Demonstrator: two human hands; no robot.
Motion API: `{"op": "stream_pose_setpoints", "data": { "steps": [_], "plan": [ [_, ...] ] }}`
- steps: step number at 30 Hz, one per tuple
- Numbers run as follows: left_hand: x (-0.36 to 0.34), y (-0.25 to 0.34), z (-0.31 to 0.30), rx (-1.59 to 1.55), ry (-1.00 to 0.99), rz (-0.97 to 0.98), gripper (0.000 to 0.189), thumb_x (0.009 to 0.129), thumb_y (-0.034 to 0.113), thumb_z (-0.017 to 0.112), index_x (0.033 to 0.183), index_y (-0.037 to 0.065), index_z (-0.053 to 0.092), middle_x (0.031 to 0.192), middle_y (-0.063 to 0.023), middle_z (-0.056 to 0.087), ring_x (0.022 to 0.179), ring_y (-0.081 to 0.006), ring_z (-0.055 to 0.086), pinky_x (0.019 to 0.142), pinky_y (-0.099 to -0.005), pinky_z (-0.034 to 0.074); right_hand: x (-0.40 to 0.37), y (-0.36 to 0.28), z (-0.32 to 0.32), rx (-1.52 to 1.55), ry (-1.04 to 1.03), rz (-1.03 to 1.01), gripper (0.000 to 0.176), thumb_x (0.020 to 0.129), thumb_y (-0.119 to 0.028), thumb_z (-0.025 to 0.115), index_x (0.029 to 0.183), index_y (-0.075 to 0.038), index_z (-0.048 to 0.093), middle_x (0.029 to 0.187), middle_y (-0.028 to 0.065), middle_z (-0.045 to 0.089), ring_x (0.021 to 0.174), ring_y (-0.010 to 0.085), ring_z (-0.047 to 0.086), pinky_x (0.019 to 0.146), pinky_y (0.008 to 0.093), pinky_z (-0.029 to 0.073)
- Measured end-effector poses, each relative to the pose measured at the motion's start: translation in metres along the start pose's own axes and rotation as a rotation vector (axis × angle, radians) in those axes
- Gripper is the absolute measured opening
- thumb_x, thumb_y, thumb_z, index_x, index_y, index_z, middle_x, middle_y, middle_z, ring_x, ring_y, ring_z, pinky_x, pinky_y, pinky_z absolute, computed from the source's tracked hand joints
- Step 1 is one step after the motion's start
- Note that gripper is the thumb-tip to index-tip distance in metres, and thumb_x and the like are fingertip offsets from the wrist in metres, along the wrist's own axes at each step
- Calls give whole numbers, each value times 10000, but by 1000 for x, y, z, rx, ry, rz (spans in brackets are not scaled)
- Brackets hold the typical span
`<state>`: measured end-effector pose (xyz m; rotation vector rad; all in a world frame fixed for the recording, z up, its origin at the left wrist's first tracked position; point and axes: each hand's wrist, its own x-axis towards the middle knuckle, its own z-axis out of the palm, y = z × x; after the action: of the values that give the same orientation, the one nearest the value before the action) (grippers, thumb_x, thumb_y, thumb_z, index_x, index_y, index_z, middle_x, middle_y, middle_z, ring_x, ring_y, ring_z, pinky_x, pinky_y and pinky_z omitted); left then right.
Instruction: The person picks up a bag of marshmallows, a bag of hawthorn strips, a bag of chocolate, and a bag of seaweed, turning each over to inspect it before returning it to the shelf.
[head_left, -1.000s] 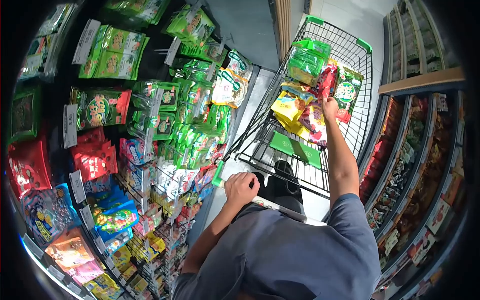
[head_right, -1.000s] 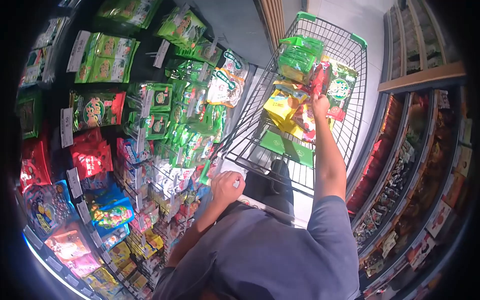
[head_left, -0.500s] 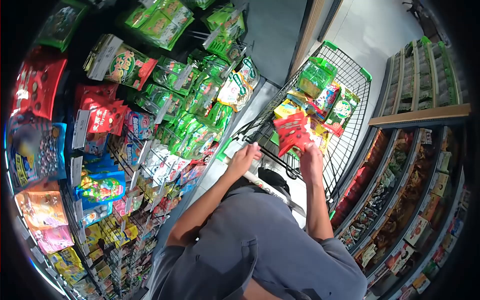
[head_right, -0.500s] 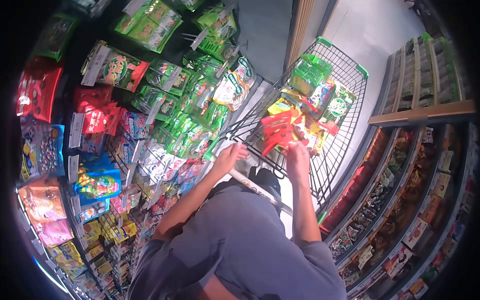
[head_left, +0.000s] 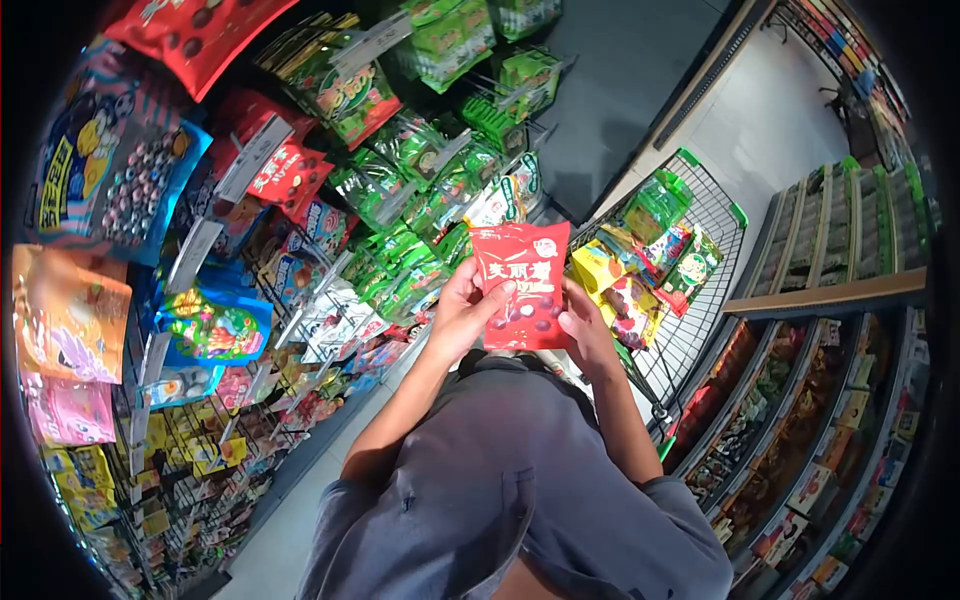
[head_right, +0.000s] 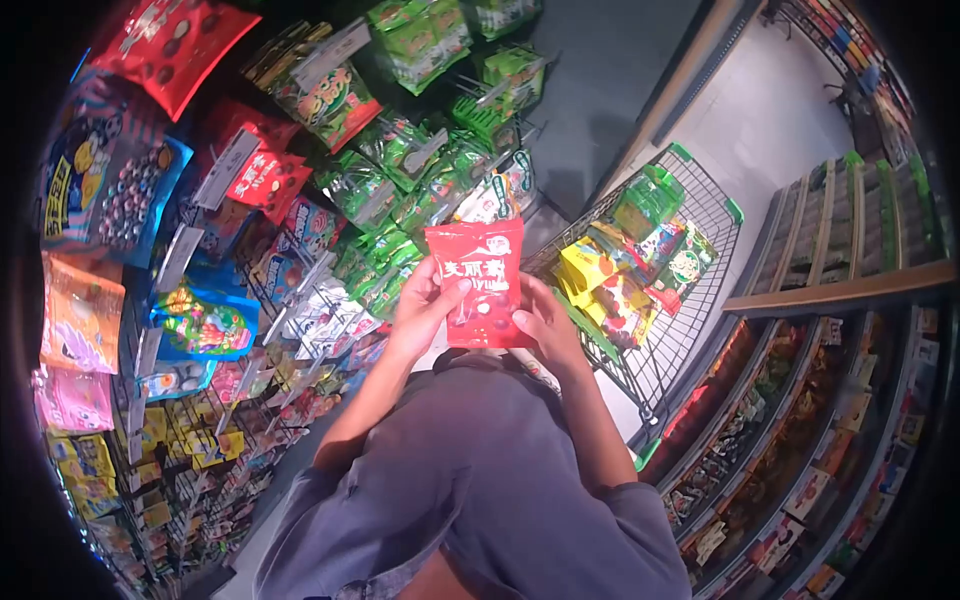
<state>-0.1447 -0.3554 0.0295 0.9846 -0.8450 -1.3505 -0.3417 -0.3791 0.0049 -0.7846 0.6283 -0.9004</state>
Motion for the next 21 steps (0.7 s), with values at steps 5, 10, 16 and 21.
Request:
{"op": "stream_pose_setpoints", "data": {
  "steps": [5, 10, 16, 21],
  "plan": [
    [-17, 32, -16, 124, 106, 4, 352, 905, 107, 659, 1220, 32, 523, 951, -34, 686, 705, -77, 649, 493, -176, 467, 18, 3, 37, -121, -161, 125, 478, 870, -3, 634, 1322, 6, 481, 1207, 72, 603, 1096, 152, 582, 967, 322, 464],
    [-29, 40, -35, 124, 164, 8, 325, 904, 95, 658, 1199, 30, 539, 933, -26, 688, 704, -74, 644, 522, -178, 472, 27, 12, 54, -139, -172, 167, 403, 873, 4, 633, 1263, 15, 528, 1142, 68, 638, 1050, 139, 605, 948, 316, 477],
    [-37, 27, -42, 743, 507, 173, 522, 857, 175, 731, 1264, -17, 466, 1294, -165, 527, 1091, -203, 568, 815, -349, 532, 35, 21, 67, -218, -107, 104, 388, 876, -9, 636, 1246, 29, 527, 1106, 88, 653, 986, 131, 630, 872, 281, 507],
    [-47, 34, -30, 556, 226, 162, 785, 877, 220, 708, 1474, 3, 247, 1376, -185, 448, 1278, -262, 470, 934, -408, 494, 30, 29, 90, -702, -86, -246, 542, 818, -56, 699, 1309, 13, 480, 1176, 131, 620, 1032, 174, 635, 846, 280, 517]
  ]
}}
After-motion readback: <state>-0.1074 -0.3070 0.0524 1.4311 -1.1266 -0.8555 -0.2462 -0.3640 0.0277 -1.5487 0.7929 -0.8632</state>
